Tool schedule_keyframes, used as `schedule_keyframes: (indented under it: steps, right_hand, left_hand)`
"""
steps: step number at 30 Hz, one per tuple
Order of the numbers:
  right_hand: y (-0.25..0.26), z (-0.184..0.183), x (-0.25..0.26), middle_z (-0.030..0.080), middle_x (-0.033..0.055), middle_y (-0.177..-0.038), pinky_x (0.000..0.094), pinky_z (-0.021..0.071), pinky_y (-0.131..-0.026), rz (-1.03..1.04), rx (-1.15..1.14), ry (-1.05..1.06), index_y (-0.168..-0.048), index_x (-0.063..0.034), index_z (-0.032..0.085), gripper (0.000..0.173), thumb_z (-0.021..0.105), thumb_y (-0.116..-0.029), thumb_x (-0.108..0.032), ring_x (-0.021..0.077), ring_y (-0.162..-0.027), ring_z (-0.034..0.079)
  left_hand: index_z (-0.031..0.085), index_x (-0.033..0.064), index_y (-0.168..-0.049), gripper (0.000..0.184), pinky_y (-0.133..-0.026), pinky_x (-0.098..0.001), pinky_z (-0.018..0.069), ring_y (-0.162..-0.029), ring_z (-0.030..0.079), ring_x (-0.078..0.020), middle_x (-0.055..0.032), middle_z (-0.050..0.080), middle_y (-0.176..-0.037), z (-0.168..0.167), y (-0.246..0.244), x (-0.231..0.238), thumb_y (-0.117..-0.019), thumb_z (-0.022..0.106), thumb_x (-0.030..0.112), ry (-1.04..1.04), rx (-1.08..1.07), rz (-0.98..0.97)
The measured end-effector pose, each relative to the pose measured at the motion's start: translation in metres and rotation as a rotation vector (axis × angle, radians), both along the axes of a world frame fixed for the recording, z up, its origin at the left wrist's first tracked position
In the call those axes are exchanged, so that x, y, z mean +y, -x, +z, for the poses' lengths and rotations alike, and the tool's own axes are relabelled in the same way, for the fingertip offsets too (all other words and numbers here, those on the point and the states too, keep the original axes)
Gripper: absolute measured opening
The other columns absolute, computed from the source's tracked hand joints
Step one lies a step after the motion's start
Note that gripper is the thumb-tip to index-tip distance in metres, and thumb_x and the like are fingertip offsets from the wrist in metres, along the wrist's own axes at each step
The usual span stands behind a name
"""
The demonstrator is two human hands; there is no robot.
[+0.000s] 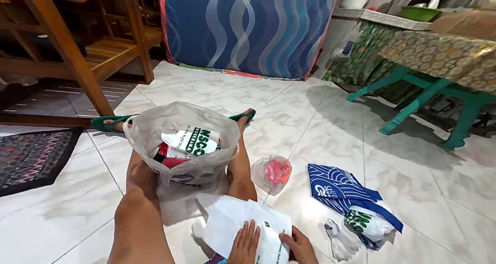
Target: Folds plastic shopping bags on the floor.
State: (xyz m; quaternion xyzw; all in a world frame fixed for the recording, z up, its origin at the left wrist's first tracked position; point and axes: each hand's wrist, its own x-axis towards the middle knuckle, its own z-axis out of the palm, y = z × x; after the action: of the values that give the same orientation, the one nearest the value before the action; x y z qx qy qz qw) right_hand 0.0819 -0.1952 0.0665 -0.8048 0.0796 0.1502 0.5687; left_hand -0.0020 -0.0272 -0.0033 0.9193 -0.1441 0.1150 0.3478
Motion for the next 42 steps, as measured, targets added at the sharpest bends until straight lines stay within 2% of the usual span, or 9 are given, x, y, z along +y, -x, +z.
schedule_keyframes:
  steps: [6,10,14,20,23,26,33,37,42]
  right_hand:
    - [-0.017,0.045,-0.057,0.071,0.0267,-0.097,0.0605,0.0529,-0.084,0.369,-0.29,0.501,-0.116,0.0105,0.067,0.03,0.063,-0.0991,-0.014,0.0415,-0.09,0.07]
    - [-0.047,0.044,-0.032,0.074,0.0105,-0.11,0.0384,0.0566,-0.095,0.624,-0.47,0.024,-0.114,0.0015,0.07,0.029,0.053,-0.1017,-0.019,0.0185,-0.104,0.07]
    - [-0.076,-0.002,0.002,0.076,0.0043,-0.111,0.0333,0.0539,-0.1,0.994,-0.049,-0.294,-0.114,0.0008,0.072,0.037,0.046,-0.1051,-0.024,0.0111,-0.106,0.07]
    - [-0.07,-0.04,0.001,0.074,0.0007,-0.094,0.0341,0.0559,-0.087,0.678,0.164,-0.225,-0.109,-0.0001,0.067,0.065,0.025,-0.1051,-0.05,0.0082,-0.089,0.069]
    - [-0.056,-0.047,-0.004,0.074,-0.0053,-0.094,0.0293,0.056,-0.088,0.681,0.073,-0.301,-0.107,-0.006,0.069,0.039,0.052,-0.0989,-0.04,0.0035,-0.09,0.068]
    - [-0.04,-0.044,-0.001,0.073,-0.0025,-0.094,0.0277,0.0578,-0.083,0.611,0.055,-0.248,-0.116,-0.001,0.065,0.024,0.057,-0.0969,-0.012,0.0037,-0.086,0.069]
    - [-0.011,-0.046,0.013,0.065,0.0154,-0.08,0.0437,0.0518,-0.072,0.372,-0.077,0.147,-0.107,0.0086,0.063,0.024,0.055,-0.1019,-0.014,0.0223,-0.073,0.062]
    - [0.014,-0.015,0.038,0.065,0.0358,-0.117,0.0674,0.0473,-0.095,0.194,-0.649,0.486,-0.13,0.0165,0.057,0.047,0.063,-0.0977,-0.018,0.0545,-0.108,0.064]
    - [0.026,-0.028,0.089,0.048,0.0341,-0.148,0.0801,0.0262,-0.106,0.403,-0.982,0.602,-0.142,0.0009,0.059,0.063,0.043,-0.103,-0.046,0.0634,-0.135,0.041]
  left_hand:
    - [0.052,0.009,-0.15,0.065,-0.117,-0.0647,0.0304,-0.147,0.032,-0.0513,-0.0288,0.037,-0.158,-0.016,0.006,0.01,-0.0879,0.061,-0.006,0.106,0.023,-0.143]
    - [0.055,0.0092,-0.148,0.055,-0.121,-0.0626,0.0251,-0.15,0.025,-0.0516,-0.0309,0.033,-0.159,-0.004,0.013,0.028,-0.0943,0.052,-0.003,0.307,0.101,-0.446]
    - [0.054,-0.0039,-0.144,0.046,-0.123,-0.0563,0.0251,-0.148,0.033,-0.0481,-0.0314,0.041,-0.154,0.0,0.019,0.032,-0.1015,0.041,0.006,0.479,0.077,-0.536]
    - [0.051,-0.0082,-0.135,0.044,-0.103,-0.0378,0.0511,-0.114,0.065,-0.0175,-0.0151,0.067,-0.122,0.017,0.027,0.045,-0.11,0.036,0.024,1.318,0.718,0.236]
    - [0.049,-0.0018,-0.134,0.037,-0.094,-0.0379,0.0567,-0.102,0.07,-0.0175,-0.0108,0.071,-0.11,0.022,0.019,0.058,-0.1106,0.039,0.024,1.534,0.89,0.341]
    - [0.046,-0.0067,-0.135,0.039,-0.097,-0.035,0.0549,-0.103,0.068,-0.0137,-0.0099,0.069,-0.112,0.015,0.024,0.06,-0.1016,0.056,0.011,1.351,0.835,0.264]
    - [0.026,-0.0104,-0.153,0.071,-0.105,-0.0502,0.0498,-0.124,0.061,-0.0353,-0.0298,0.055,-0.139,0.001,0.024,0.055,-0.0965,0.065,0.009,0.864,0.365,0.531]
    - [0.049,-0.0118,-0.143,0.064,-0.113,-0.0622,0.0369,-0.14,0.043,-0.051,-0.0316,0.047,-0.15,0.012,0.003,0.077,-0.0995,0.055,0.034,0.062,-0.251,0.488]
    - [0.057,0.0036,-0.144,0.048,-0.113,-0.0634,0.0358,-0.143,0.046,-0.0406,-0.0145,0.051,-0.153,0.019,-0.029,0.071,-0.102,0.048,0.024,-0.209,-0.23,0.251]
